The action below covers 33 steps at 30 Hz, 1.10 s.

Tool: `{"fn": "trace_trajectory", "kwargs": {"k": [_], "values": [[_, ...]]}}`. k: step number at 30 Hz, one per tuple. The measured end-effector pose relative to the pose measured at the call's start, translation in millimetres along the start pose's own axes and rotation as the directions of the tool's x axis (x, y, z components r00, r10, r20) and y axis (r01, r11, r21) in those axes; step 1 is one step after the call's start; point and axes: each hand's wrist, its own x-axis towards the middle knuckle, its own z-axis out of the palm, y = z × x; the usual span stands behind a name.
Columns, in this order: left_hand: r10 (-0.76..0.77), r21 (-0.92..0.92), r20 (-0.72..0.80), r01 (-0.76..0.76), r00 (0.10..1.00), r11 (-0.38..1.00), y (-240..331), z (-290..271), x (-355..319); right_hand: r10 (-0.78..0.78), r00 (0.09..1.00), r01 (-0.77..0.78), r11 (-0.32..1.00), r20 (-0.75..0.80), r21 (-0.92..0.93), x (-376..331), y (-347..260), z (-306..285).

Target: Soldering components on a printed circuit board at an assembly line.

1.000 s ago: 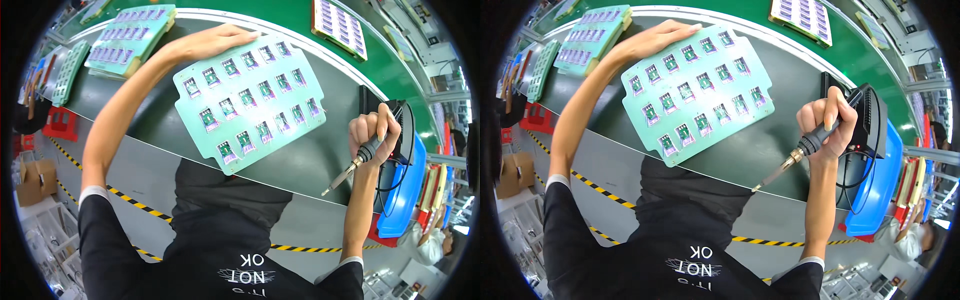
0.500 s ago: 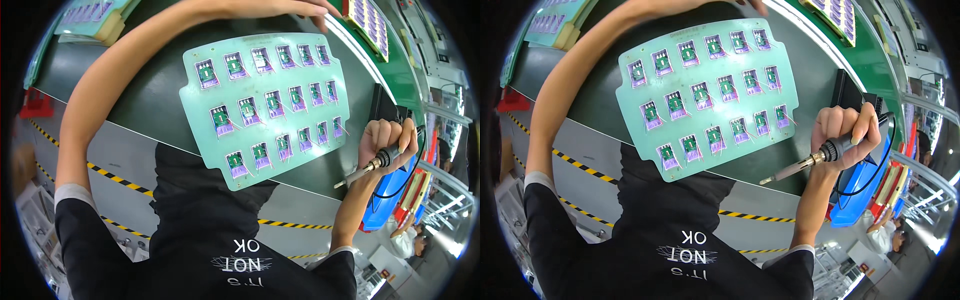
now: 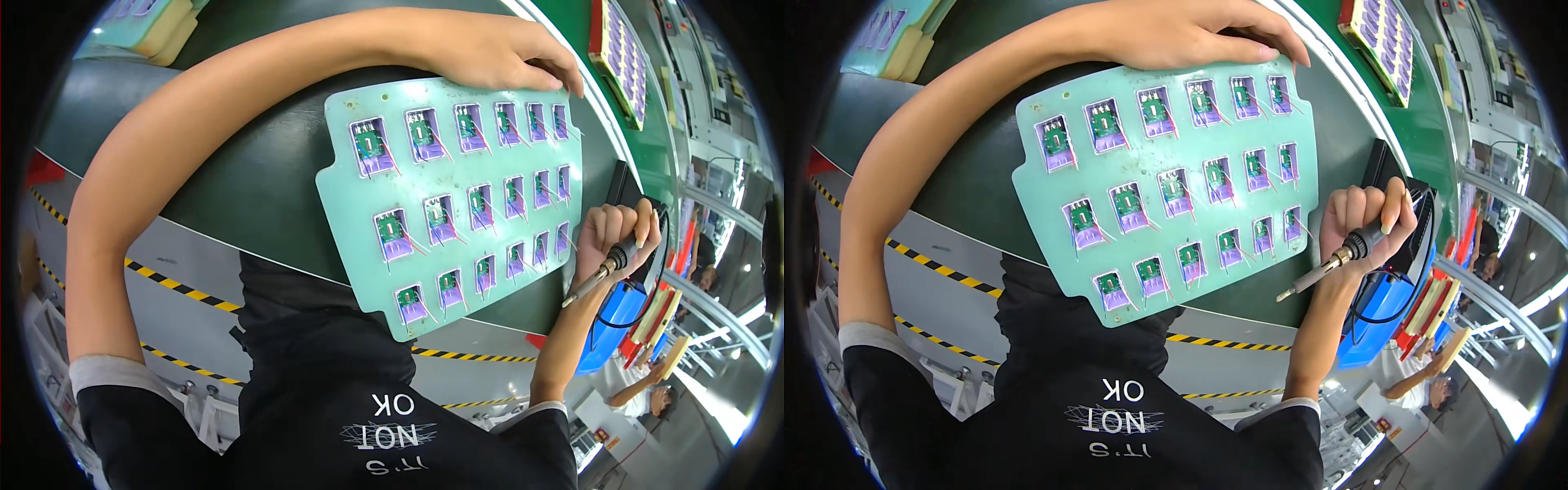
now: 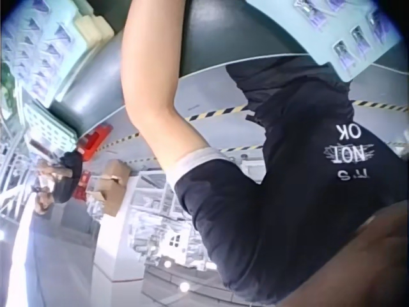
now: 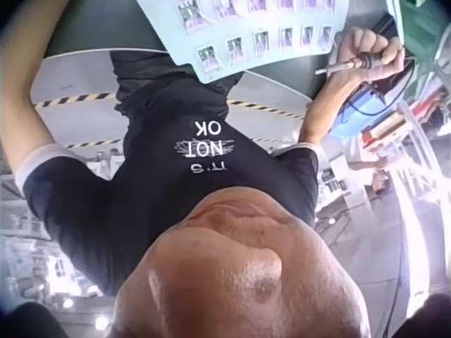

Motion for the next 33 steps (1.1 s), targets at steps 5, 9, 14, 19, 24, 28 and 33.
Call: {"fn": "trace_trajectory", "kwargs": {"k": [5,9,14,19,24,28,33], "values": [[0.085,0.176,-0.034,-0.078,0.996,0.981,-11.4,6.3,2.0,0.017,1.000,-0.017,1.000,0.013,-0.013,3.8,1.0,0.5],[0.037,0.033,0.060,-0.039,0.998,0.999,8.0,-7.7,2.0,0.012,1.000,-0.013,0.999,-0.007,-0.030,3.1,0.2,2.3],[0.017,0.141,0.013,-0.019,1.000,0.990,6.0,-3.2,-2.4,0.015,0.999,-0.016,0.999,-0.044,-0.028,4.9,1.1,6.2],[-0.137,0.007,0.085,0.137,0.987,0.991,26.3,-10.5,2.7,0.027,0.995,-0.029,0.999,-0.095,-0.026,2.1,1.0,5.4],[-0.162,0.042,0.101,0.159,0.982,0.986,31.6,-10.4,4.3,0.058,0.996,-0.059,0.998,-0.063,-0.016,5.5,0.6,3.3],[-0.195,0.066,0.085,0.190,0.977,0.980,22.7,-9.4,3.0,0.054,0.995,-0.057,0.997,-0.079,-0.043,7.3,2.9,3.0],[0.122,0.223,0.119,-0.146,0.985,0.964,15.9,0.4,16.1,0.033,0.997,-0.038,0.997,-0.076,-0.064,6.8,-8.1,-1.9]]}}
